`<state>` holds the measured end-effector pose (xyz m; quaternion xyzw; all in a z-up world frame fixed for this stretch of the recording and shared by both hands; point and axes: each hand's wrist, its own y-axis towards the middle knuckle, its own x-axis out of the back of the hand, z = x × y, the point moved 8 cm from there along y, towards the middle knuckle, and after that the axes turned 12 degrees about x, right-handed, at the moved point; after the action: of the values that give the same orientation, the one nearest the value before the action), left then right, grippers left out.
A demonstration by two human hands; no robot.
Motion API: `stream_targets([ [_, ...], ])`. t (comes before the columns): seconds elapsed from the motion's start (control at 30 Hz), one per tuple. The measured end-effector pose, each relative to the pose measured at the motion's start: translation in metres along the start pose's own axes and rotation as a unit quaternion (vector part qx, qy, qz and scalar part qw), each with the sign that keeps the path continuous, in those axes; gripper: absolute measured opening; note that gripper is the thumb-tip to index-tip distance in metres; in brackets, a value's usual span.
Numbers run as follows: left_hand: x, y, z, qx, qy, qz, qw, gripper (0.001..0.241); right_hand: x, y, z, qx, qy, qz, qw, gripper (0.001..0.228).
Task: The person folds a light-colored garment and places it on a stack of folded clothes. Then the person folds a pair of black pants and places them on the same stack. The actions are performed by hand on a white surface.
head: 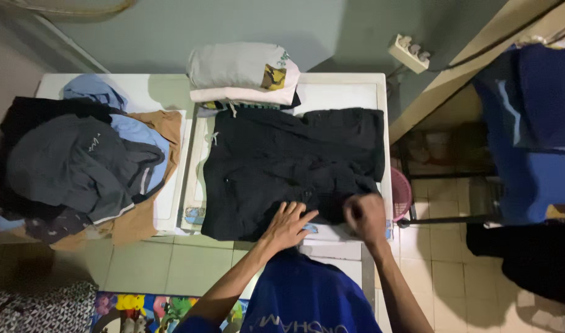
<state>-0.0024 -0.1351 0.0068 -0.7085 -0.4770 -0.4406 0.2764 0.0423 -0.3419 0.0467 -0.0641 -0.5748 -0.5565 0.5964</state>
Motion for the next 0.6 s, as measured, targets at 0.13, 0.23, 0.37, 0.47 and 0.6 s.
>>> stream_targets([
  [0.13, -0.004, -0.001, 0.015, -0.011, 0.030, -0.008, 0.999, 0.059, -0.011, -0.002, 0.028, 0.065, 0.039, 0.115, 0.991, 0.041],
  [0.23, -0.003, 0.001, 0.022, 0.002, -0.001, 0.029, 1.000, 0.058, -0.017, -0.005, 0.022, 0.049, 0.020, 0.136, 0.989, 0.035],
  [0.37, 0.007, -0.005, 0.015, -0.004, -0.019, 0.055, 0.998, 0.058, -0.024, -0.018, 0.007, 0.003, 0.038, 0.165, 0.986, 0.024],
  [0.47, 0.021, 0.001, 0.016, 0.007, -0.076, 0.051, 0.996, 0.052, -0.017, -0.011, 0.008, 0.033, 0.023, 0.159, 0.987, 0.022],
  [0.6, 0.053, 0.028, 0.032, 0.015, -0.083, -0.092, 0.992, 0.026, -0.004, 0.014, 0.006, -0.020, 0.017, 0.156, 0.987, 0.027],
])
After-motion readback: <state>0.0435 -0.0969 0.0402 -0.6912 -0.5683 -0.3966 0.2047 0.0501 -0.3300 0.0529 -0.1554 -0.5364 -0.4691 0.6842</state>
